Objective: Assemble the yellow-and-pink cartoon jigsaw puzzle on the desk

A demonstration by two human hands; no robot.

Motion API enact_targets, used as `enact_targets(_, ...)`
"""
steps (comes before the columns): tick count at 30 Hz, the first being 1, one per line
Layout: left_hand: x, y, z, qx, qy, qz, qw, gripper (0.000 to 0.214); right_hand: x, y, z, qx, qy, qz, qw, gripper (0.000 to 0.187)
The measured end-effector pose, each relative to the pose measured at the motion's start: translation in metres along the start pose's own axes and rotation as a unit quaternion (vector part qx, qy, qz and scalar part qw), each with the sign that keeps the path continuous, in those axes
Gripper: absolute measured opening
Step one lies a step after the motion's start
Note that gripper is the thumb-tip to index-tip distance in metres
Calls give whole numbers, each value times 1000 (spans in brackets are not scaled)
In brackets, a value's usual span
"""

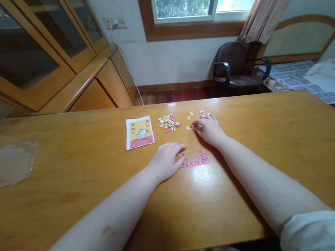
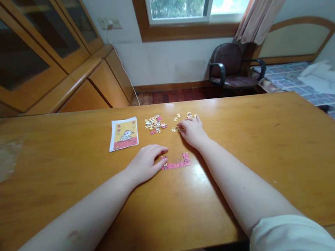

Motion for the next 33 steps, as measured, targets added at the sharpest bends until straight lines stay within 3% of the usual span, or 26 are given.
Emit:
enact_targets(13,-1,1,-1,-8,-6,-7,1000,24,-6,20,-7,-43,50,-20,998,11)
enact_targets(19,-3,3,-1,-13,-12,-5,1000,25,2,56,-27,-181,164,61,968,11)
enact_targets(21,-3,4,-1,-15,-14,-1,1000,25,1,64,-34,-210,169,69,960,15)
enact_targets(26,-2,5,-1,-18,-15,-1,1000,26,2,47,-26,-138,114,14,984,32)
enact_targets(33,-4,5,-1,-27,-15,-1,1000,26,-8,23,-11,-43,31,-29,998,17)
Point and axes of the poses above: each hand's wrist, its own z-axis towards the middle knuckle, its own x-axis out of the palm, y = z × x, the point moved 9 cm from there along z, towards the middle knuckle, and after that the axes turned 12 degrees about x, right-handed, at the moved point
